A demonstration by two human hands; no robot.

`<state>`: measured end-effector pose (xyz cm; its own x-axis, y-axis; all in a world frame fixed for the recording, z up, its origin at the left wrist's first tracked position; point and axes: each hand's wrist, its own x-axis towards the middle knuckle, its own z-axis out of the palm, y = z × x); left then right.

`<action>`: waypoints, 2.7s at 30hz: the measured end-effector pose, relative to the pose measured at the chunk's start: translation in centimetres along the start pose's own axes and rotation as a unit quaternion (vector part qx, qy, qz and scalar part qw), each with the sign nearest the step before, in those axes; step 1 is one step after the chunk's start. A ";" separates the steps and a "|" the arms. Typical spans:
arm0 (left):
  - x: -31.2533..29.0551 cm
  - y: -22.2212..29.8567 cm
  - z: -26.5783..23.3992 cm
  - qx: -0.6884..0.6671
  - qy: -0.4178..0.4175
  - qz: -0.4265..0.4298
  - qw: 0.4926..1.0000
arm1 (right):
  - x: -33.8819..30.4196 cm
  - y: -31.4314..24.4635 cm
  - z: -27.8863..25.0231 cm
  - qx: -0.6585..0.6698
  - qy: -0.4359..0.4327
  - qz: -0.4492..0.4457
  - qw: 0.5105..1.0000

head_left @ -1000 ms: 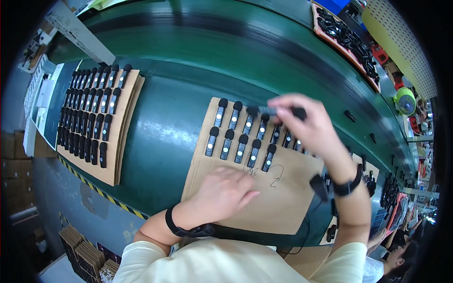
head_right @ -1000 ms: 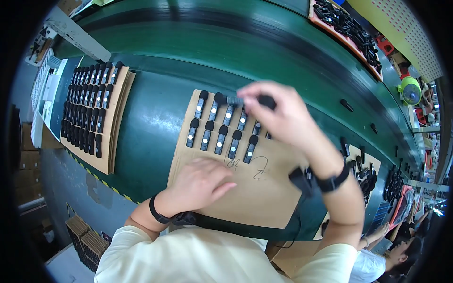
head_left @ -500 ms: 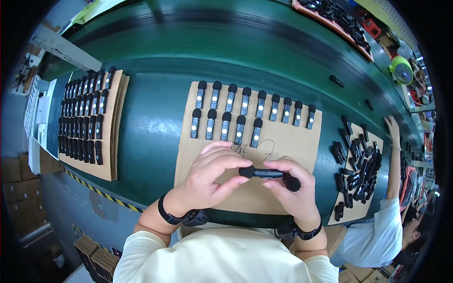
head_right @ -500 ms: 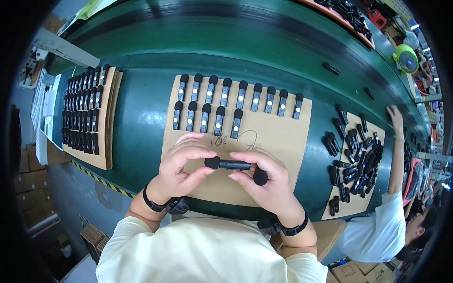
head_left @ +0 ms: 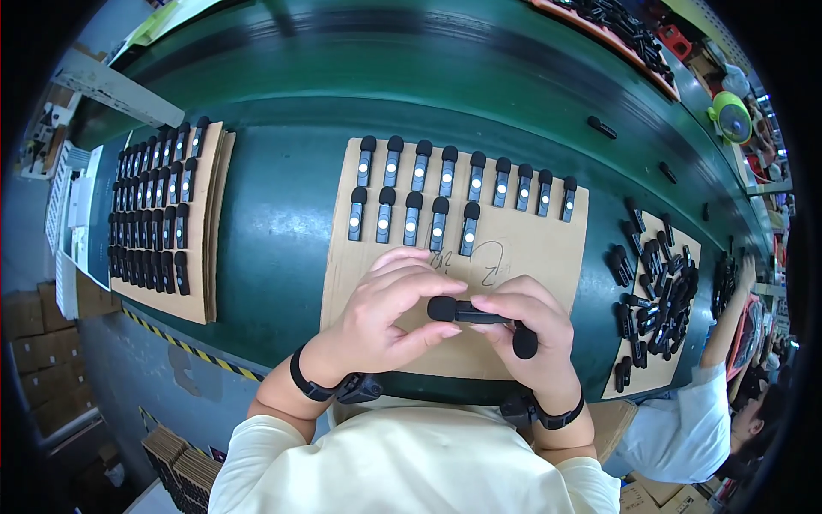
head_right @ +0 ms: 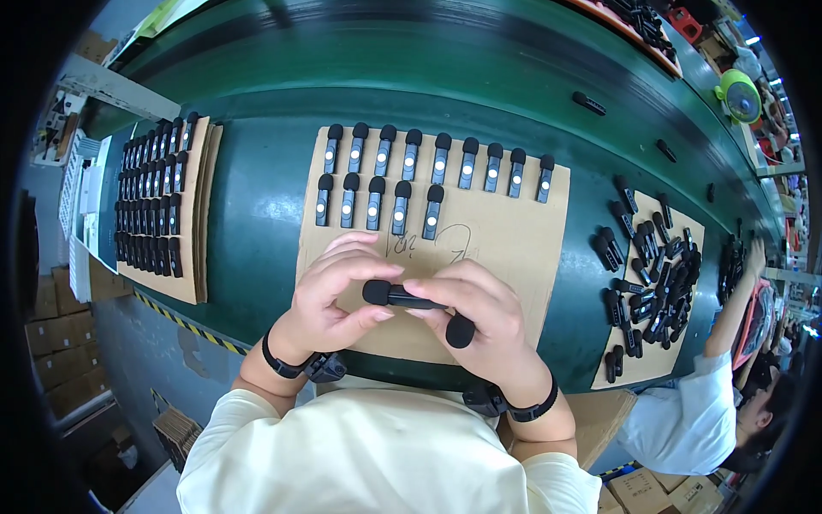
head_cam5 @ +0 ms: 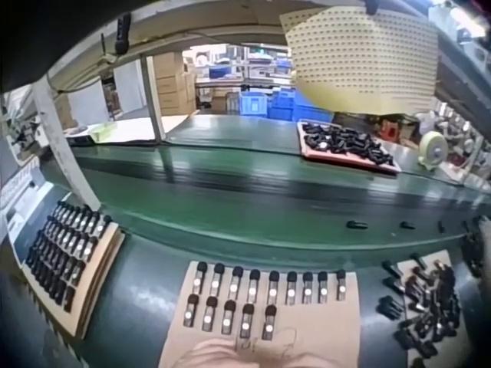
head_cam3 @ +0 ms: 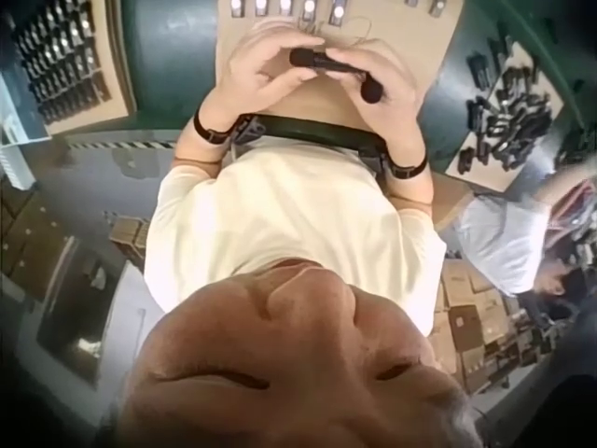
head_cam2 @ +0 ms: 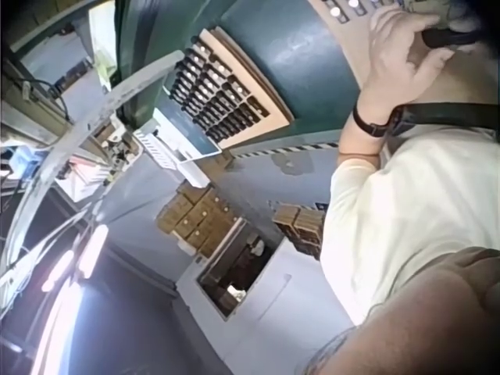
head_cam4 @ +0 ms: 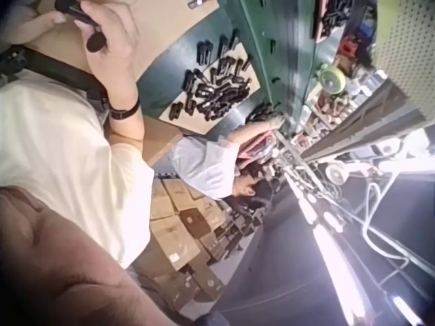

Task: The person places a cardboard sheet on the conveyor belt, then picks up microphones to press their buttons and align them in rows on the cardboard.

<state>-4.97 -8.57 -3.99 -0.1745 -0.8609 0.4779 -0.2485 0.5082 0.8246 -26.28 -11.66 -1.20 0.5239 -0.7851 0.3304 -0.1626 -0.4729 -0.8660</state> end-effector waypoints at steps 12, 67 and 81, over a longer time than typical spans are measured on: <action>0.0 0.2 0.0 0.025 -0.011 0.008 1.000 | 0.3 0.4 0.8 -0.057 0.021 -0.055 0.997; -0.6 -0.8 1.3 0.225 -0.184 -0.087 0.953 | -0.1 7.2 -1.1 -0.332 -0.042 -0.038 0.942; 0.6 -0.1 0.8 0.179 -0.084 0.108 0.974 | 1.1 2.4 1.1 -0.210 -0.051 -0.005 0.976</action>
<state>-5.77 -9.11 -4.03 -0.4051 -0.7325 0.5471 -0.5000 0.6785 0.5382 -25.20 -13.21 -3.31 0.6043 -0.7460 0.2797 -0.4750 -0.6192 -0.6253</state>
